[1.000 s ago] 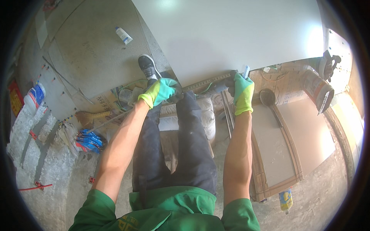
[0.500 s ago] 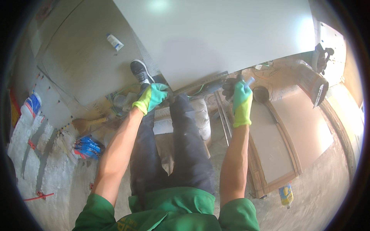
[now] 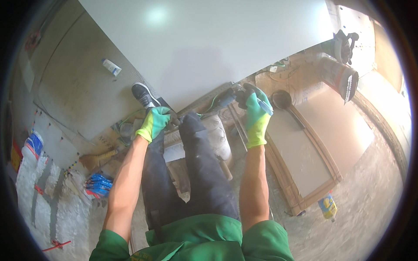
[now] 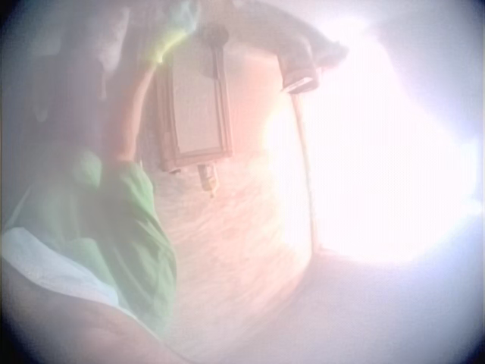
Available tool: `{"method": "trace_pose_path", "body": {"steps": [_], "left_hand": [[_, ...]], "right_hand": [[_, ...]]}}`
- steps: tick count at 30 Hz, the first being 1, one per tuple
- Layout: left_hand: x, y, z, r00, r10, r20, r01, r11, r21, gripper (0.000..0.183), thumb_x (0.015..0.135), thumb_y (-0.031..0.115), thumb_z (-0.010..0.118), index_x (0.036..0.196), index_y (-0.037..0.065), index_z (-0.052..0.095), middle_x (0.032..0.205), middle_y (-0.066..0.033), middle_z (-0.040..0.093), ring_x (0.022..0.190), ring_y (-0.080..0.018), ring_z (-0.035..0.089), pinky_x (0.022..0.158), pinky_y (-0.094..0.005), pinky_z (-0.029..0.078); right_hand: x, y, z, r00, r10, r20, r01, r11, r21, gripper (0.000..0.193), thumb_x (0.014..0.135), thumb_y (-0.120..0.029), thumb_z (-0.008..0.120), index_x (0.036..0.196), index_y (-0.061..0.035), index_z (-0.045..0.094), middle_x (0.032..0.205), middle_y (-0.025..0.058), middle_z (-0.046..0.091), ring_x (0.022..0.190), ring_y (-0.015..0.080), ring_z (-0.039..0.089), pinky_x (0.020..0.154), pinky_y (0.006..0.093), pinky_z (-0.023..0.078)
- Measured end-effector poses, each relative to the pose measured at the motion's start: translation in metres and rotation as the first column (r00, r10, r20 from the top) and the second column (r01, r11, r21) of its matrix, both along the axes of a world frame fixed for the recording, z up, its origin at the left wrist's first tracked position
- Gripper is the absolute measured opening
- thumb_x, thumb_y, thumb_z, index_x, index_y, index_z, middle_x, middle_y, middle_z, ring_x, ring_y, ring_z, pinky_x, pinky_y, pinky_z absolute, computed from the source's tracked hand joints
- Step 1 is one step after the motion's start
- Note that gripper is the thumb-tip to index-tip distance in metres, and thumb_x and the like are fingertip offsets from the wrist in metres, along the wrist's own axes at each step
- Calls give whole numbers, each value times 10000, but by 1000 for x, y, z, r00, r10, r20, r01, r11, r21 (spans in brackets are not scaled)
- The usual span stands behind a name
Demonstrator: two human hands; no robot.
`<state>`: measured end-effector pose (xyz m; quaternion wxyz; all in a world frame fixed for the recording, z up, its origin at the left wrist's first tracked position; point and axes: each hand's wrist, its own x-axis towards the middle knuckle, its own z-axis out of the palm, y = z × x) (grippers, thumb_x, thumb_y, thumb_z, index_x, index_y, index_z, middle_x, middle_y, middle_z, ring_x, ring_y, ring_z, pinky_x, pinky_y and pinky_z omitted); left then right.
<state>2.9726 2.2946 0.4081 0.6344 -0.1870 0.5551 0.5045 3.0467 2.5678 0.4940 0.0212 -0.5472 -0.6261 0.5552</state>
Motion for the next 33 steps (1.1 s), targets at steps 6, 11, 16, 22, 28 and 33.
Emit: {"method": "trace_pose_path", "body": {"steps": [6,11,16,22,28,33], "left_hand": [[-5,2,7,996,-59,-63,58,998,-10,158,818,14,496,808,-17,651,724,-108,682,598,-161,628,549,-272,515],[-5,1,6,997,-53,-49,53,999,-12,155,815,13,500,820,-17,652,726,-112,683,589,-162,627,538,-270,510],[-3,0,3,998,-48,-38,47,999,-9,152,813,9,502,832,-20,650,726,-113,682,573,-160,619,530,-263,501],[-2,-1,1,1000,-12,-8,12,1000,-8,149,812,7,500,823,-16,647,725,-106,680,549,-152,599,514,-255,487],[1,-2,-1,1000,-24,-10,23,1000,-9,154,813,11,495,817,-3,648,720,-97,680,541,-143,597,500,-253,481],[1,-2,-2,998,-52,-43,53,999,10,152,813,20,498,814,6,649,709,-88,678,535,-141,597,494,-249,479]], "right_hand": [[-4,-4,0,999,-22,48,22,1000,-7,292,907,-164,500,1081,38,618,885,134,707,801,181,685,700,263,515],[-7,-4,-2,998,-36,45,35,999,7,318,898,-178,514,1097,45,623,847,132,684,721,177,661,654,266,534],[-10,-5,-1,998,-32,47,32,999,11,319,894,-178,514,1092,45,626,839,131,684,710,174,658,648,267,531],[-11,-4,1,997,-13,70,14,1000,-14,292,900,-151,504,1088,43,616,880,135,704,783,177,682,693,264,508],[-10,-4,-1,997,-14,74,15,1000,-17,298,893,-156,513,1082,50,617,880,139,702,776,174,677,686,261,506],[-7,-4,-2,998,-25,62,26,1000,-15,302,886,-163,526,1069,59,619,868,135,699,756,167,667,671,256,503]]}}
